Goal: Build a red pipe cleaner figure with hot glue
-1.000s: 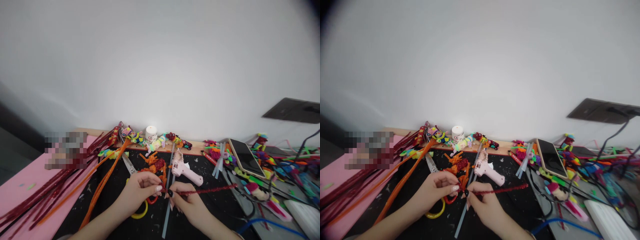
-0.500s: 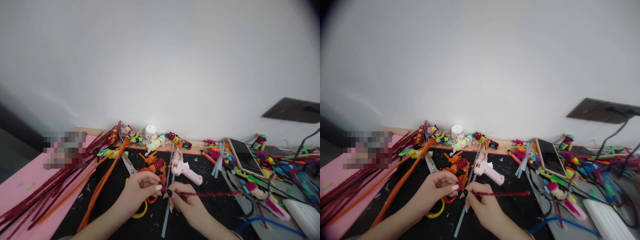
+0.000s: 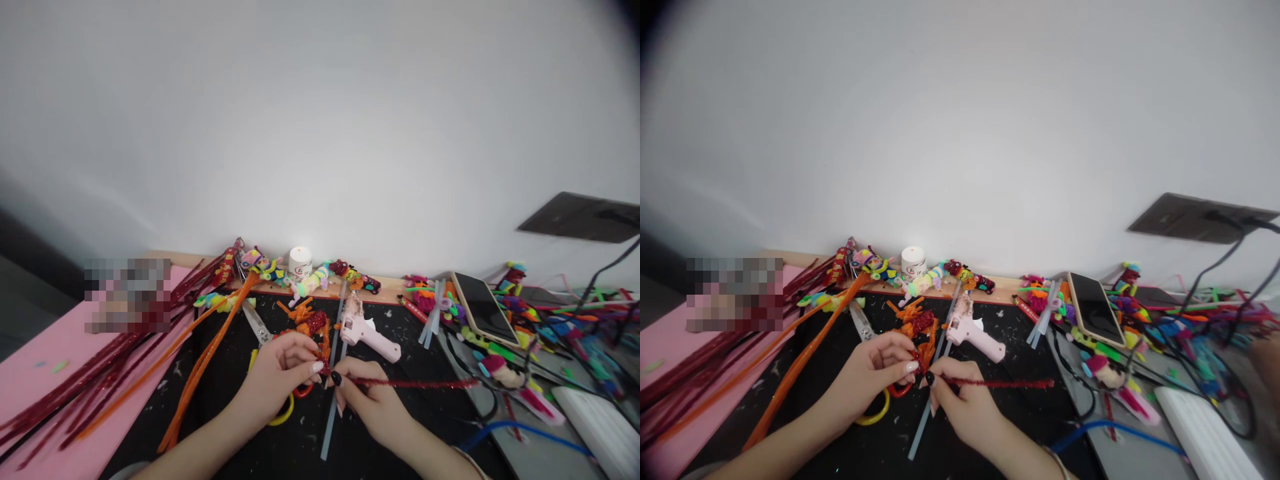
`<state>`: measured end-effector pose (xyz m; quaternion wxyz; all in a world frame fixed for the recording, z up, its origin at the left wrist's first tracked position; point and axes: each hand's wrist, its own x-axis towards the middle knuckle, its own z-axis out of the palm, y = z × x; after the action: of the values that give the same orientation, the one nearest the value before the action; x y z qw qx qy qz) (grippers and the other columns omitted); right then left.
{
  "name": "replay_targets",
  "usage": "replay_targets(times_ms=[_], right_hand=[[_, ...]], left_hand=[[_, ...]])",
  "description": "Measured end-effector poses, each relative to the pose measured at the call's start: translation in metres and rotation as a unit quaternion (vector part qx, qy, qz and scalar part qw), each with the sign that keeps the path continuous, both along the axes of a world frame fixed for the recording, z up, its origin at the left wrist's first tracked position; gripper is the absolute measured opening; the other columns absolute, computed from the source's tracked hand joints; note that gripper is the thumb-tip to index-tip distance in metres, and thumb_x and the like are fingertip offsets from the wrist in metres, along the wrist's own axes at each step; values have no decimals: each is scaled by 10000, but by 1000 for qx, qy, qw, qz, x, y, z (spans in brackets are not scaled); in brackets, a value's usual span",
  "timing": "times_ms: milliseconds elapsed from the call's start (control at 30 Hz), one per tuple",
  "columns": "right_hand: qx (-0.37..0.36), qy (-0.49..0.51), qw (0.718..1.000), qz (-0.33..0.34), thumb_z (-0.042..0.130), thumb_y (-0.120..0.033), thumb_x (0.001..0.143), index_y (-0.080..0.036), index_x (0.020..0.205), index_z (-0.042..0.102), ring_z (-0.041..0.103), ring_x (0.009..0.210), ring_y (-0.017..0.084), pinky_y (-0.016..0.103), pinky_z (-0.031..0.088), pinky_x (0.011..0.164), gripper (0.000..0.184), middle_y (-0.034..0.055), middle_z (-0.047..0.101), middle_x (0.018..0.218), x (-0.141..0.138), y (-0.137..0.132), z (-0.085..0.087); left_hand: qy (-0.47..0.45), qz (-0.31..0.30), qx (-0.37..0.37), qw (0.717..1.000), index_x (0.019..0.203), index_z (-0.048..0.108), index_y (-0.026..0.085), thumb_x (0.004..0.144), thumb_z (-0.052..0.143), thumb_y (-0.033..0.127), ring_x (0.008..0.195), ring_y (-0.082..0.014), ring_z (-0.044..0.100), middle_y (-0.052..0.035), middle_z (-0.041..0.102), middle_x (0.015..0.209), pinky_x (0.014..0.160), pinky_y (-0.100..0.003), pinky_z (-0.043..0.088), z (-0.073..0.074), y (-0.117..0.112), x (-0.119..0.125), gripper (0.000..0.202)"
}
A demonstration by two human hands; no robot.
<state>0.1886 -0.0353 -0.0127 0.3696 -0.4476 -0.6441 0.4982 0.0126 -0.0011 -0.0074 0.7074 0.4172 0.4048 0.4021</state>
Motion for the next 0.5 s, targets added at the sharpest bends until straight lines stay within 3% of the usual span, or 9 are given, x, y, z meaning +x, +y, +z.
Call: replay_targets(times_ms=[500], right_hand=[[2, -7, 1000, 6, 451, -301, 916, -166, 751, 610, 490, 487, 104, 218, 407, 529, 266, -37, 520, 522, 1, 0, -3]], left_hand=[[14, 7, -1, 1000, 759, 576, 141, 576, 781, 264, 490, -117, 601, 14, 665, 560, 511, -222, 462, 2, -2, 1, 301]])
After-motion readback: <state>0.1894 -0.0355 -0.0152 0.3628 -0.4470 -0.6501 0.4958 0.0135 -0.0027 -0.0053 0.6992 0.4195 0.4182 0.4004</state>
